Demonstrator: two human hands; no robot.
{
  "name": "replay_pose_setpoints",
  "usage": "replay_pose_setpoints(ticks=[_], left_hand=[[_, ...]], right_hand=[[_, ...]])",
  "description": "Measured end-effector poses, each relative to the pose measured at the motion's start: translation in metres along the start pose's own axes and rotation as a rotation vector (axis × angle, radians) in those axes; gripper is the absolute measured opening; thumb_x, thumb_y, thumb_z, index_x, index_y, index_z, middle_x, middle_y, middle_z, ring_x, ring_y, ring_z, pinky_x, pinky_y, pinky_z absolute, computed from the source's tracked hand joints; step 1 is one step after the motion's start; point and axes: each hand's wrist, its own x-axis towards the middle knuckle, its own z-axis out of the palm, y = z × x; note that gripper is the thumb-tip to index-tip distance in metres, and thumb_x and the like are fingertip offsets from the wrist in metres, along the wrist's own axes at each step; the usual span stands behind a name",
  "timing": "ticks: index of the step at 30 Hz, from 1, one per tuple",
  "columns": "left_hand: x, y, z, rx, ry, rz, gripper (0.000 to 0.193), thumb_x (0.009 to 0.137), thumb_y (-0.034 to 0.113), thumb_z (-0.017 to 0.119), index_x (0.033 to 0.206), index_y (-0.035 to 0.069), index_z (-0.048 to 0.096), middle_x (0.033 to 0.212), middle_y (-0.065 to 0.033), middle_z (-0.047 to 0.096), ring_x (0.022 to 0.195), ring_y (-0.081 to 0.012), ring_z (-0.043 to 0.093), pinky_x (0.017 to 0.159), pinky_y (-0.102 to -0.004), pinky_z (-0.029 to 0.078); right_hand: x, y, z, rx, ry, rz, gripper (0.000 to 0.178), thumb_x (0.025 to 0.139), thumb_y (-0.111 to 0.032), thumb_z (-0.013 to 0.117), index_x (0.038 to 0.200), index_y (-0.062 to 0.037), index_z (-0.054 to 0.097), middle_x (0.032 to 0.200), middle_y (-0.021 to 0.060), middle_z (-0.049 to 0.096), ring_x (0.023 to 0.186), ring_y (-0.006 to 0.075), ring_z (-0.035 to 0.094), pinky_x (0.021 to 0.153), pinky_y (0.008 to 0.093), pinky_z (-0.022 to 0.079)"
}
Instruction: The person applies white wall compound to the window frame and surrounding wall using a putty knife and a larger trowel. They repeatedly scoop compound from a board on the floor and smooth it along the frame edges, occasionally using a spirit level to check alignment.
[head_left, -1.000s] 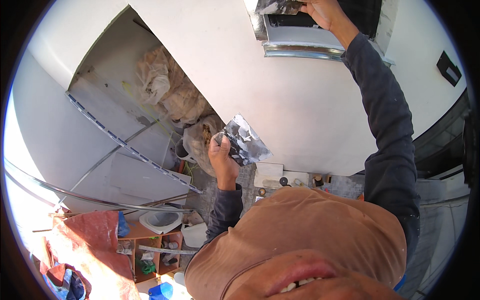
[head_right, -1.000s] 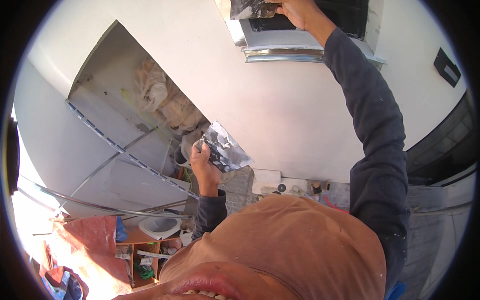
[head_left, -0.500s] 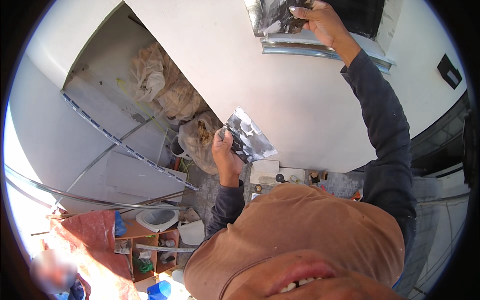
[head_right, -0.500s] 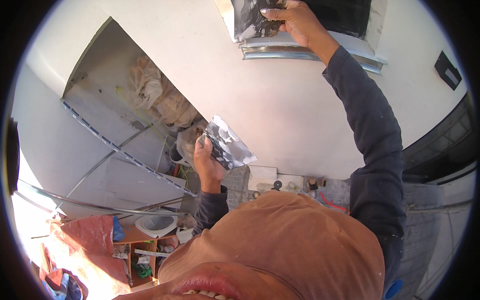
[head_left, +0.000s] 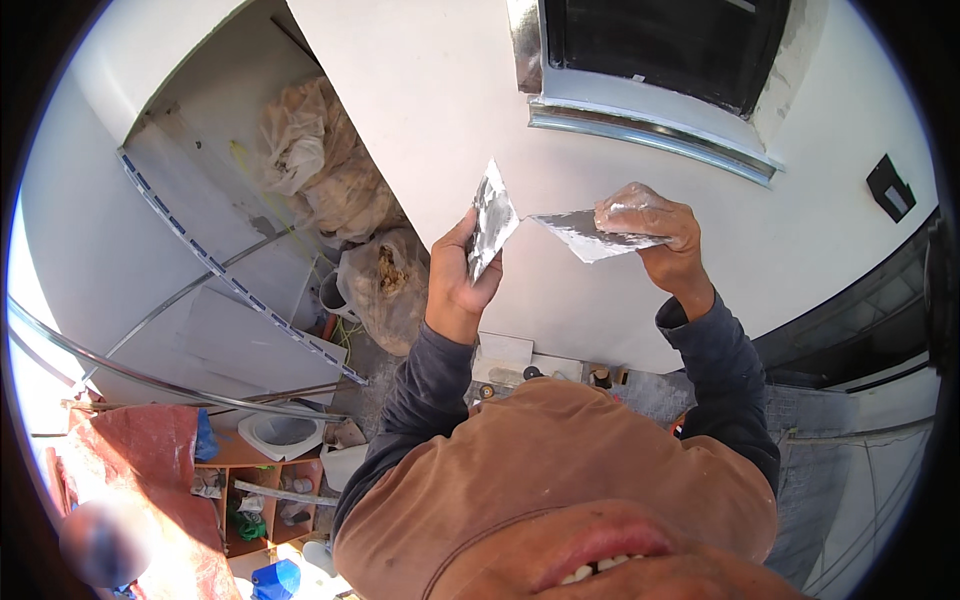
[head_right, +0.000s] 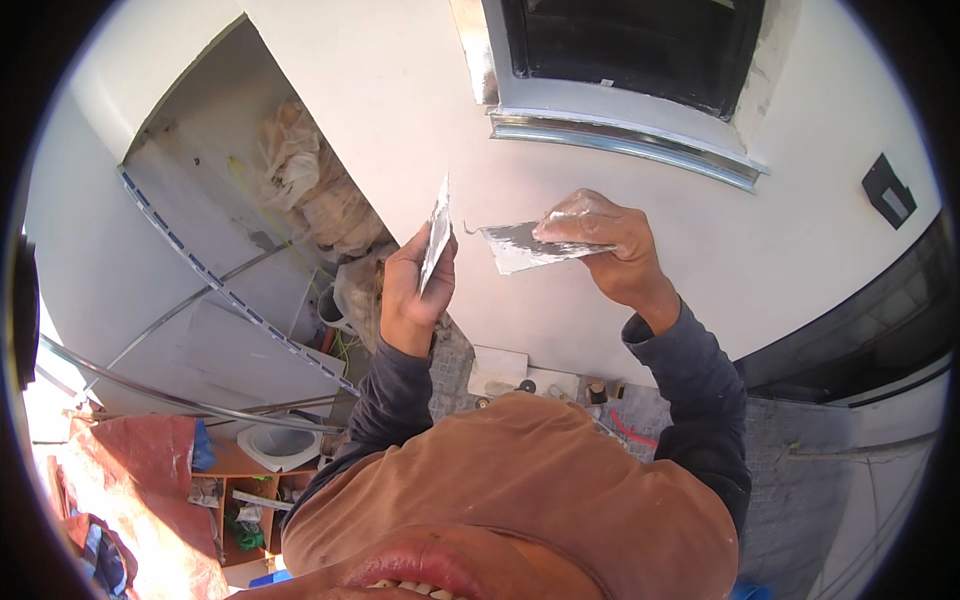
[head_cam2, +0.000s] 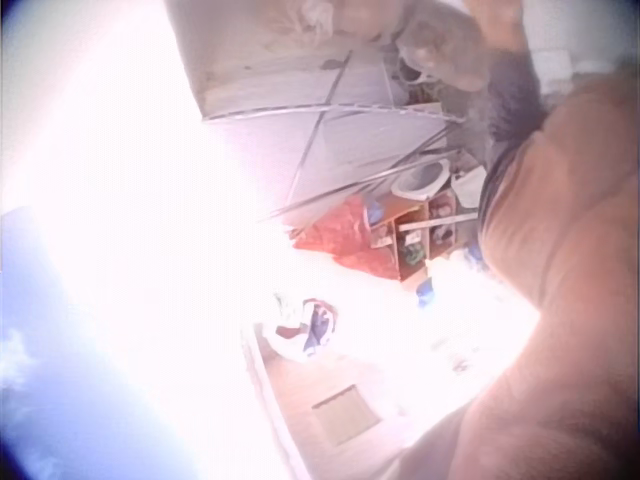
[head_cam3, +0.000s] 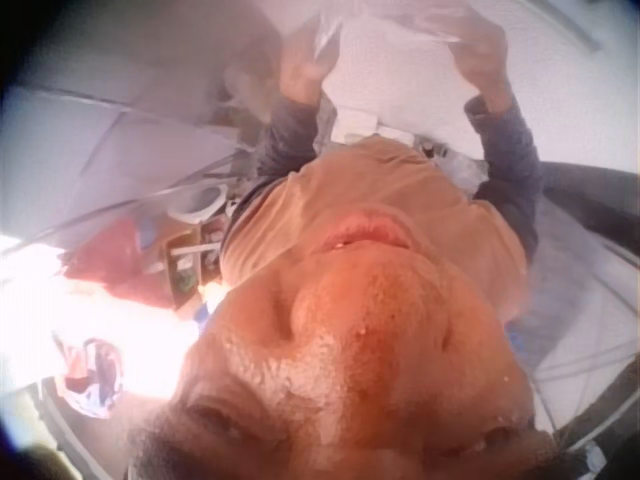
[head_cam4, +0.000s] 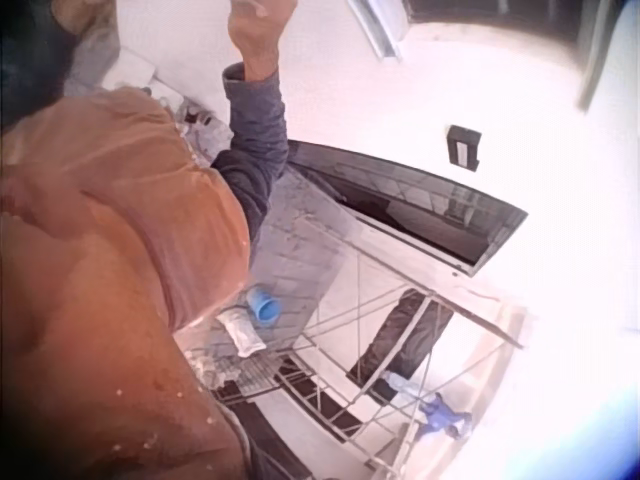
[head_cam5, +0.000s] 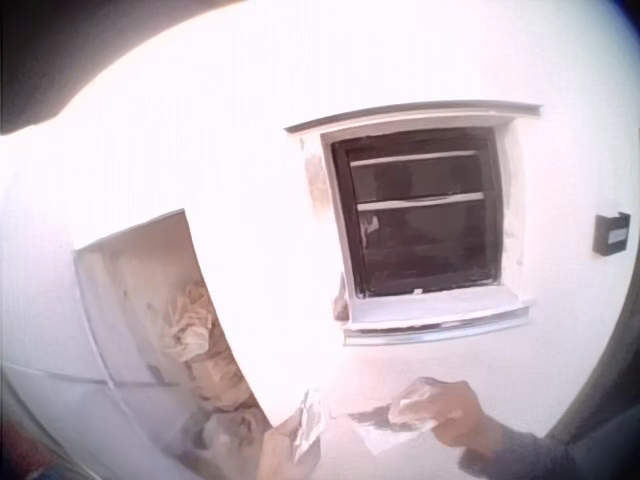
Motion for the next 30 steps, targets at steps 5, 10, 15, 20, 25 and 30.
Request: replay_pose_setpoints(ticks=[5,10,15,20,25,30], left_hand=[[-0.015,0.012,0.008,-0.13,-0.105,0.078,0.018,0.104,0.009,0.056,0.11,-0.007,0.061,0.096,-0.014,0.07,0.079,-0.0205,0.07,0.071,-0.0279,0.064],[-0.026,0.014,-0.001,-0.024,-0.094,0.067,0.019,0.104,0.018,0.057,0.107,0.001,0.065,0.085,-0.0076,0.071,0.069,-0.02,0.068,0.059,-0.0278,0.061],[-0.033,0.022,-0.013,-0.048,-0.033,0.123,0.021,0.104,0.021,0.057,0.109,0.003,0.067,0.088,-0.0068,0.075,0.069,-0.0198,0.07,0.057,-0.029,0.06],[-0.029,0.02,-0.013,-0.047,-0.125,0.112,0.022,0.105,0.02,0.055,0.11,0.002,0.067,0.09,-0.0077,0.076,0.069,-0.0199,0.072,0.057,-0.0293,0.06],[-0.019,-0.003,-0.008,-0.024,-0.08,0.023,0.02,0.106,0.019,0.053,0.107,0.003,0.065,0.089,-0.0058,0.072,0.067,-0.0164,0.065,0.053,-0.0262,0.054],[-0.008,-0.012,-0.015,-0.02,-0.146,-0.114,0.018,0.106,0.017,0.053,0.109,0.004,0.063,0.094,-0.0039,0.067,0.07,-0.0121,0.053,0.053,-0.0225,0.044]], right_hand=[[0.063,0.019,-0.034,0.312,0.365,0.196,0.02,0.095,-0.006,0.074,0.114,0.0004,0.073,0.105,0.0055,0.075,0.094,0.0126,0.066,0.087,0.0277,0.054],[0.12,0.069,-0.061,0.198,0.222,0.23,0.025,0.095,-0.009,0.074,0.118,0.0007,0.07,0.104,0.0041,0.074,0.09,0.0114,0.064,0.087,0.028,0.052],[0.126,0.089,-0.066,0.167,0.147,0.364,0.026,0.095,-0.01,0.075,0.119,-0.0007,0.07,0.106,0.0037,0.073,0.094,0.0129,0.063,0.088,0.0296,0.051],[0.118,0.06,-0.079,0.48,0.257,0.218,0.028,0.096,-0.007,0.072,0.122,0.0004,0.065,0.116,0.0088,0.07,0.106,0.0179,0.065,0.094,0.0375,0.052],[0.061,0.026,-0.061,0.466,0.317,0.202,0.026,0.096,-0.011,0.073,0.12,-0.0006,0.07,0.11,0.0055,0.073,0.099,0.013,0.065,0.092,0.0291,0.053],[0.014,0.014,-0.041,0.322,0.467,0.245,0.023,0.097,-0.012,0.072,0.117,-0.0004,0.071,0.105,0.0046,0.075,0.092,0.0115,0.067,0.086,0.0275,0.055]])
